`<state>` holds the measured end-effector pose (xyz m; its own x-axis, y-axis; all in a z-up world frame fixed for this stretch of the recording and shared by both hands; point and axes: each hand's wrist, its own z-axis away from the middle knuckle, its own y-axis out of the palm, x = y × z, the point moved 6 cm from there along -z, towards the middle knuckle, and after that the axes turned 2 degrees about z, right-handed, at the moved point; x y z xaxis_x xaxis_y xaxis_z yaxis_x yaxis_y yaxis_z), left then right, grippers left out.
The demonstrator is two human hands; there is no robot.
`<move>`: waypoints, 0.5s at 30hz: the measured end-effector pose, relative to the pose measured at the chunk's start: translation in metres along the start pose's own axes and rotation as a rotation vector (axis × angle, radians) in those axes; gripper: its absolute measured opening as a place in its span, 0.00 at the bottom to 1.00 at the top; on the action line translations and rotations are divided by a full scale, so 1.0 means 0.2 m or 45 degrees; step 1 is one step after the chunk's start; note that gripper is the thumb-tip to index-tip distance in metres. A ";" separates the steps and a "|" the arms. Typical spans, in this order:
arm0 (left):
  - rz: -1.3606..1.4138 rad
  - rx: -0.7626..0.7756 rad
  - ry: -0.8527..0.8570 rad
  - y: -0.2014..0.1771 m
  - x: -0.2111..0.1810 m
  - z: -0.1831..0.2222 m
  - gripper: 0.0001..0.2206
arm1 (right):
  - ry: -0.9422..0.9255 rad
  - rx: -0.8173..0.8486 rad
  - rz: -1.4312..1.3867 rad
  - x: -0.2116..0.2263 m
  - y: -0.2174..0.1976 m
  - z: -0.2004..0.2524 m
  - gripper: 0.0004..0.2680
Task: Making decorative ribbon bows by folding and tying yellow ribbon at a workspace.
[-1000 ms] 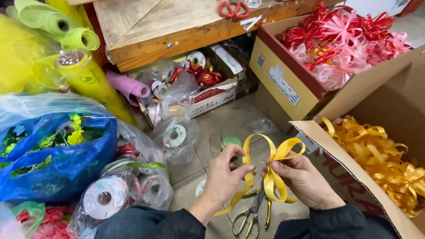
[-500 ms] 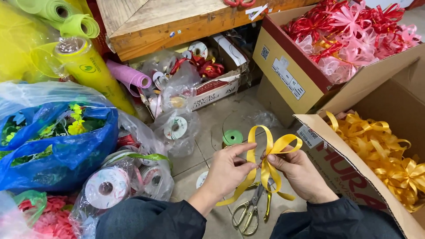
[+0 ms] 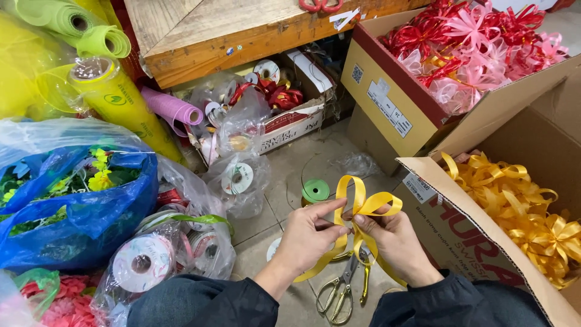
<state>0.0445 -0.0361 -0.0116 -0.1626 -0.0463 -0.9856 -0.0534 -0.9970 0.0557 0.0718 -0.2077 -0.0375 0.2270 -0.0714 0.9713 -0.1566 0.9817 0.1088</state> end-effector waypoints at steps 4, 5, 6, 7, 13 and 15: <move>0.132 0.022 -0.112 -0.01 -0.01 0.00 0.26 | -0.008 0.067 -0.167 0.00 -0.03 -0.02 0.08; 0.168 0.052 -0.085 0.00 0.00 -0.01 0.26 | 0.096 0.035 -0.259 -0.02 -0.03 -0.02 0.09; 0.204 0.081 -0.056 0.00 0.01 -0.01 0.25 | 0.199 0.006 -0.350 -0.04 -0.03 -0.02 0.09; 0.204 0.079 -0.056 0.00 0.02 -0.02 0.25 | 0.199 0.008 -0.350 -0.05 -0.04 -0.03 0.09; 0.222 0.105 -0.010 0.03 0.02 0.00 0.25 | 0.310 0.040 -0.437 -0.12 0.03 0.00 0.10; 0.123 0.099 0.008 0.03 0.00 0.01 0.27 | 0.269 0.041 -0.452 -0.09 0.08 0.03 0.10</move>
<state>0.0424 -0.0411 -0.0106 -0.1645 -0.1423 -0.9761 -0.1141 -0.9802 0.1621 0.0599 -0.1914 -0.0521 0.4639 -0.3635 0.8078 -0.0619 0.8964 0.4389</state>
